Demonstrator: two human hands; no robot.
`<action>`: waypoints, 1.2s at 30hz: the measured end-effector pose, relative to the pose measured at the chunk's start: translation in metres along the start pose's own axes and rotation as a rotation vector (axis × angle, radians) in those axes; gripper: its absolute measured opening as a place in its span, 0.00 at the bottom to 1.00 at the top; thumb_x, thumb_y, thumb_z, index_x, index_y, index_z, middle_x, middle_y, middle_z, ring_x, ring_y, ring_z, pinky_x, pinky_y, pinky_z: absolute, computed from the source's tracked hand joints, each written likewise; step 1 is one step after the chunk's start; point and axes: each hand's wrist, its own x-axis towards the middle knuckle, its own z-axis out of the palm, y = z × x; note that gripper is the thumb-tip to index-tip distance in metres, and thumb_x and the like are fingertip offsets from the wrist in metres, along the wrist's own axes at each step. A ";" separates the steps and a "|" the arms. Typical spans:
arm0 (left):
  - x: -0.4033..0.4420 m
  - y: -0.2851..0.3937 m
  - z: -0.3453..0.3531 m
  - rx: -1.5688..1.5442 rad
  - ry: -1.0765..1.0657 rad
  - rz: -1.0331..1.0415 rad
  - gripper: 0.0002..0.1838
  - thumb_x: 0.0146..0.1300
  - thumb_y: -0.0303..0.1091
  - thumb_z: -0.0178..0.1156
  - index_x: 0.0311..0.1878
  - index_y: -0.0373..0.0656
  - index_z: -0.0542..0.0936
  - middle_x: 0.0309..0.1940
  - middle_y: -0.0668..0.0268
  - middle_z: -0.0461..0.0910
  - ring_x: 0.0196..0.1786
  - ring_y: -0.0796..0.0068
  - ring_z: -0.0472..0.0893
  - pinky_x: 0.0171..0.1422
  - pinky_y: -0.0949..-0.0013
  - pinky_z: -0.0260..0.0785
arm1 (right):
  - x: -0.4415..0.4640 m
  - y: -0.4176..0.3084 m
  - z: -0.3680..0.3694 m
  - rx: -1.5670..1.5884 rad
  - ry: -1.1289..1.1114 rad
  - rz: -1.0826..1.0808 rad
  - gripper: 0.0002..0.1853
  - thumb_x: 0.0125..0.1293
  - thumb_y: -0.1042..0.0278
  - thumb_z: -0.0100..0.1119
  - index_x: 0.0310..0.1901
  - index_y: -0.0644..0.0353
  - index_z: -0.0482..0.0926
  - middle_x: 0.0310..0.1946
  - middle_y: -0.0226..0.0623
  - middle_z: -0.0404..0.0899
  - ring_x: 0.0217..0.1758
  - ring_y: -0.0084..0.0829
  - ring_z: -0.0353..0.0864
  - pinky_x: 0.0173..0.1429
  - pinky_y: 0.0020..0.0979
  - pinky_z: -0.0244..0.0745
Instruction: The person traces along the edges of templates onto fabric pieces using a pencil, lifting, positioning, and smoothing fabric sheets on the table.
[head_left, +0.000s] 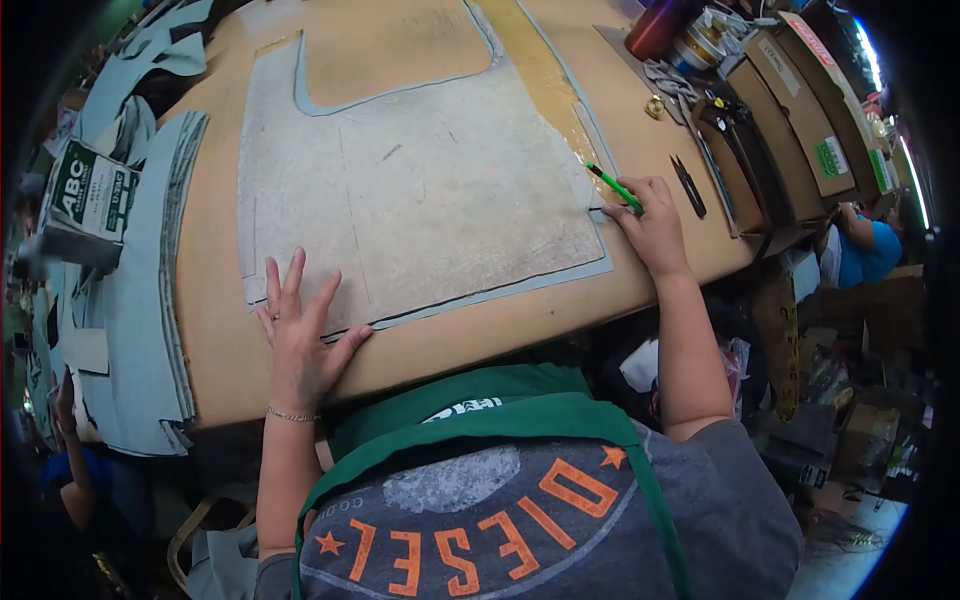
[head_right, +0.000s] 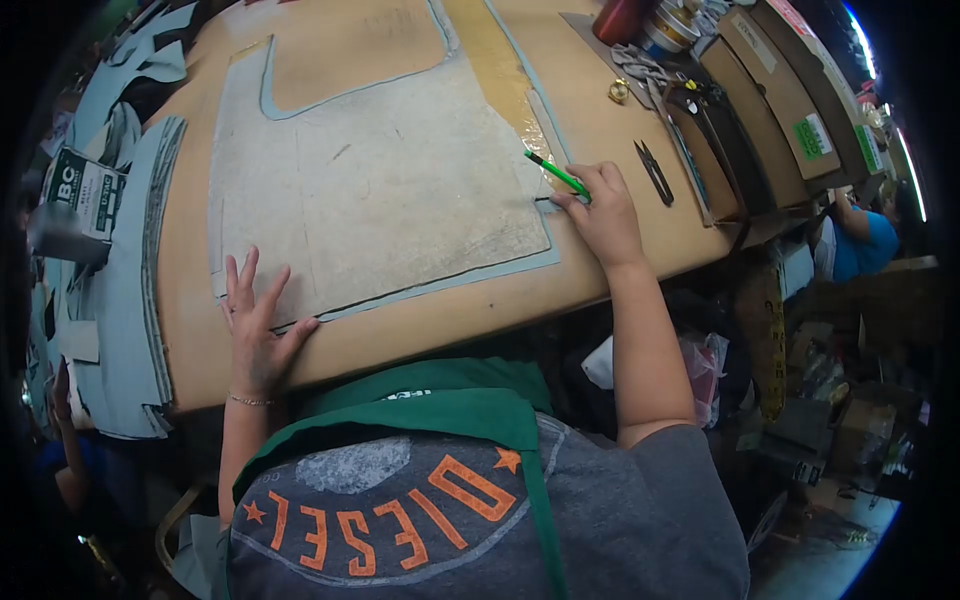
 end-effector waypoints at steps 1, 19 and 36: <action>0.003 -0.002 -0.003 -0.006 0.034 0.025 0.31 0.43 0.47 0.65 0.52 0.45 0.73 0.64 0.56 0.54 0.68 0.49 0.46 0.65 0.46 0.41 | 0.003 -0.001 -0.001 -0.068 0.016 -0.045 0.18 0.44 0.68 0.67 0.39 0.62 0.75 0.36 0.42 0.71 0.42 0.39 0.72 0.45 0.32 0.68; 0.073 -0.120 -0.009 -0.409 0.051 -0.605 0.23 0.47 0.42 0.64 0.43 0.36 0.76 0.30 0.62 0.77 0.35 0.74 0.76 0.40 0.73 0.68 | 0.076 0.046 0.021 0.072 -0.180 0.295 0.14 0.55 0.62 0.58 0.35 0.67 0.75 0.23 0.30 0.73 0.25 0.18 0.68 0.30 0.21 0.63; 0.076 -0.123 -0.013 -0.984 -0.013 -0.750 0.30 0.41 0.30 0.69 0.50 0.36 0.69 0.35 0.65 0.73 0.36 0.76 0.74 0.38 0.77 0.68 | 0.082 0.053 0.019 0.382 -0.248 0.425 0.07 0.55 0.69 0.59 0.32 0.60 0.71 0.22 0.25 0.70 0.22 0.15 0.65 0.26 0.18 0.61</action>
